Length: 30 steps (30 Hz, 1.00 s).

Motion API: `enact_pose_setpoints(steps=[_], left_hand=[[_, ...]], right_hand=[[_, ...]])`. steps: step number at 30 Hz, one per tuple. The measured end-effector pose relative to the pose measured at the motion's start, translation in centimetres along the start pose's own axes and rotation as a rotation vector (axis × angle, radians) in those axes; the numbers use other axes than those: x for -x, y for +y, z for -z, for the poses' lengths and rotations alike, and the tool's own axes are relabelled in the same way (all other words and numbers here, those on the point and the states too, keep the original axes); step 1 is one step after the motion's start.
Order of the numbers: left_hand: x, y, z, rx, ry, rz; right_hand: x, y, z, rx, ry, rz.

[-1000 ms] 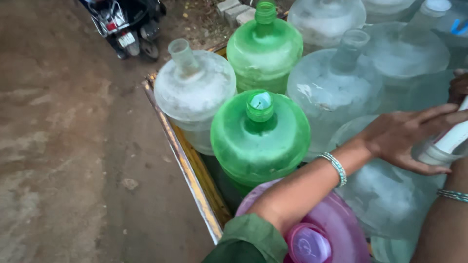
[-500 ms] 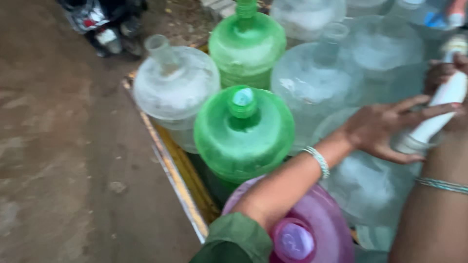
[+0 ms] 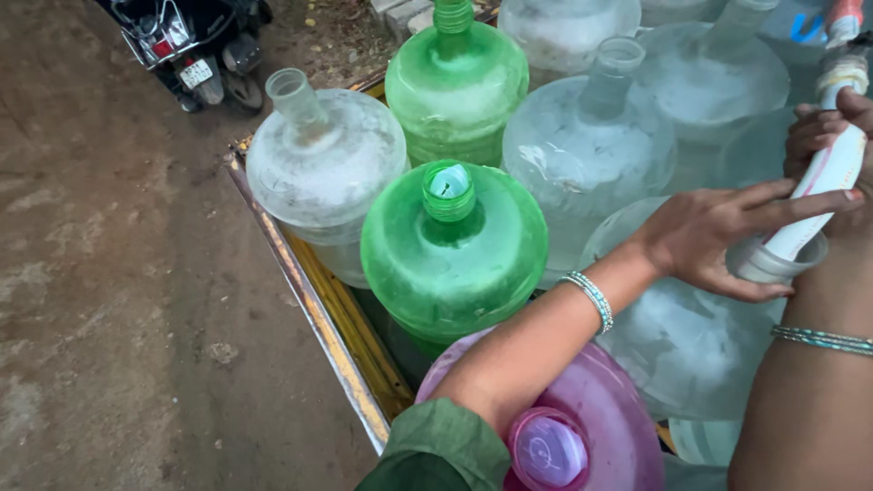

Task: The person uses a handheld pump to fill large plastic water jugs arranged on a cart. They repeatedly insert the pump into the neck of each jug, operate the pump, and move to the next jug. The jugs are mostly clear with some green and purple ones visible.

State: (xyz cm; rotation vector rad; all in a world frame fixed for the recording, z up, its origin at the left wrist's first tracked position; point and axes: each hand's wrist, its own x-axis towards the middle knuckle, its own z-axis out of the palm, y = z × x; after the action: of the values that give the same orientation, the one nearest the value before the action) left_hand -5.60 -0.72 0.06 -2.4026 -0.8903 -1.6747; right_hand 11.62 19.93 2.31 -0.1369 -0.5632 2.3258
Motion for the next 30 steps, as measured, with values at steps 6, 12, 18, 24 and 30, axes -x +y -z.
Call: enact_pose_setpoints(steps=[6,12,18,24,30], left_hand=[[0.0,0.0,0.0,0.066,-0.013,0.007],[-0.2,0.1,0.3,0.103,-0.011,0.002],[0.0,0.2,0.1,0.065,-0.049,0.045],[-0.1,0.1,0.0,0.071,-0.021,0.027],[0.1,-0.1,0.0,0.021,-0.056,0.087]], right_hand=[[-0.1,-0.2,0.4,0.044,-0.029,0.018],[0.0,-0.6,0.7,0.116,0.012,0.045],[0.0,-0.7,0.5,0.135,0.036,0.058],[0.0,-0.1,-0.2,0.16,0.008,0.053],[-0.7,0.7,0.6,-0.192,-0.203,-0.146]])
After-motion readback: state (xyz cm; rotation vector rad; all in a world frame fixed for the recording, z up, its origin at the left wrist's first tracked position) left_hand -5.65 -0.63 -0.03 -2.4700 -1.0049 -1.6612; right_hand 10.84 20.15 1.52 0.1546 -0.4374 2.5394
